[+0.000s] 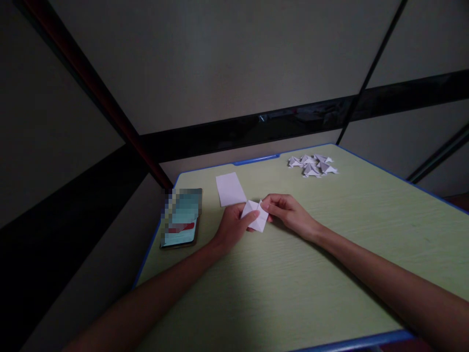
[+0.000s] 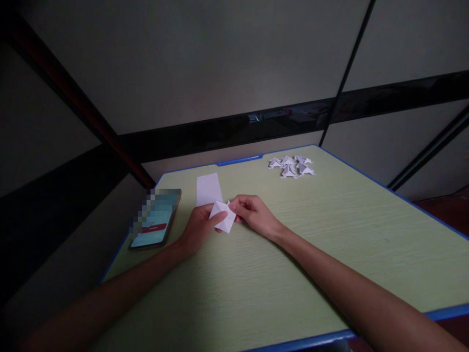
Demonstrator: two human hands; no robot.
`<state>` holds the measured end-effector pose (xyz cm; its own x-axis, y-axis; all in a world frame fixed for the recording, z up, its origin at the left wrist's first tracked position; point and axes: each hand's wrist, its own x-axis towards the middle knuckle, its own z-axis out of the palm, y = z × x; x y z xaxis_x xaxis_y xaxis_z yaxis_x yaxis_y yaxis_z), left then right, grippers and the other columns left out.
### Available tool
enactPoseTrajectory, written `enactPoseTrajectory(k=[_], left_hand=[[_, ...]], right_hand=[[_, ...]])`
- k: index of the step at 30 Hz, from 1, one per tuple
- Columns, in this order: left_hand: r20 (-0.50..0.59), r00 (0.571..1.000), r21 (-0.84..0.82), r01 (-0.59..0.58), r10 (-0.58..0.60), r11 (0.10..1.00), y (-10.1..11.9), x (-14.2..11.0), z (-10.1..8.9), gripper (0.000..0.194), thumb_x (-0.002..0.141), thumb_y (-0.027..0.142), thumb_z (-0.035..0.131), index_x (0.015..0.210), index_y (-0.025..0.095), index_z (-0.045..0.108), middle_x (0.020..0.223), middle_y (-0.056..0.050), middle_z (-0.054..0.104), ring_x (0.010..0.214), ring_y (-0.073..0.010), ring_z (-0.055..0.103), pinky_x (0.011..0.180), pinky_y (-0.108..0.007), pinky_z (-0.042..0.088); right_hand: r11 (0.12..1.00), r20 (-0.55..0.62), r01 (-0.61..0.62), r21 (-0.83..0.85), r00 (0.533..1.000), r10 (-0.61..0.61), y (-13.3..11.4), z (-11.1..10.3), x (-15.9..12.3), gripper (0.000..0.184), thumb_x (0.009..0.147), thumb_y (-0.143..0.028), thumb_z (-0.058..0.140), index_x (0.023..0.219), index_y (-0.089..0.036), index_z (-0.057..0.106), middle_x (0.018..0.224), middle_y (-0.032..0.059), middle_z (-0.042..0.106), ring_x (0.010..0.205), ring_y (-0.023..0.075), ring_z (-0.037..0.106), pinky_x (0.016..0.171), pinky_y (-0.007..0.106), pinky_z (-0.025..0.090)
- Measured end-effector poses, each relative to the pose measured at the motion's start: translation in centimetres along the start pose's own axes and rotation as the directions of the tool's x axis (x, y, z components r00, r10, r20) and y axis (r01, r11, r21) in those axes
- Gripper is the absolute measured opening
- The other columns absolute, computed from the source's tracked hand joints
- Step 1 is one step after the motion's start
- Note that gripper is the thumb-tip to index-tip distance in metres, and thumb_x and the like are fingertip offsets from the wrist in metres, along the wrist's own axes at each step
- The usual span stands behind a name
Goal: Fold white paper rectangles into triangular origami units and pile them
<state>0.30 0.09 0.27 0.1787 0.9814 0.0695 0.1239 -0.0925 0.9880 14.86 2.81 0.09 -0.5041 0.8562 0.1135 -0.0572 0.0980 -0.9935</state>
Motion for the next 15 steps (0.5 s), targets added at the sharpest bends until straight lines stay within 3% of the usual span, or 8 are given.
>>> enactPoseTrajectory(k=[6,15], left_hand=[[-0.096,0.995,-0.052,-0.03,0.025,0.998,-0.34,0.08,-0.23,0.02,0.067,0.028,0.054,0.057,0.011,0.053,0.048,0.003,0.048,0.044,-0.0057,0.041,0.042,-0.017,0.032],[-0.083,0.997,-0.051,0.004,-0.008,0.999,-0.02,0.12,-0.05,0.019,0.067,0.027,0.053,0.057,0.011,0.054,0.048,0.003,0.049,0.043,-0.0056,0.041,0.041,-0.016,0.033]], right_hand=[[0.993,-0.166,0.114,0.03,0.98,-0.107,-0.31,0.57,-0.29,0.032,0.051,-0.021,0.071,0.069,-0.016,0.045,0.061,-0.0046,0.048,0.049,0.0046,0.043,0.046,0.019,0.034],[0.997,-0.191,0.078,-0.014,0.978,-0.08,-0.27,0.3,-0.05,0.028,0.05,-0.019,0.071,0.064,-0.014,0.047,0.052,-0.0051,0.048,0.046,0.0049,0.042,0.044,0.018,0.033]])
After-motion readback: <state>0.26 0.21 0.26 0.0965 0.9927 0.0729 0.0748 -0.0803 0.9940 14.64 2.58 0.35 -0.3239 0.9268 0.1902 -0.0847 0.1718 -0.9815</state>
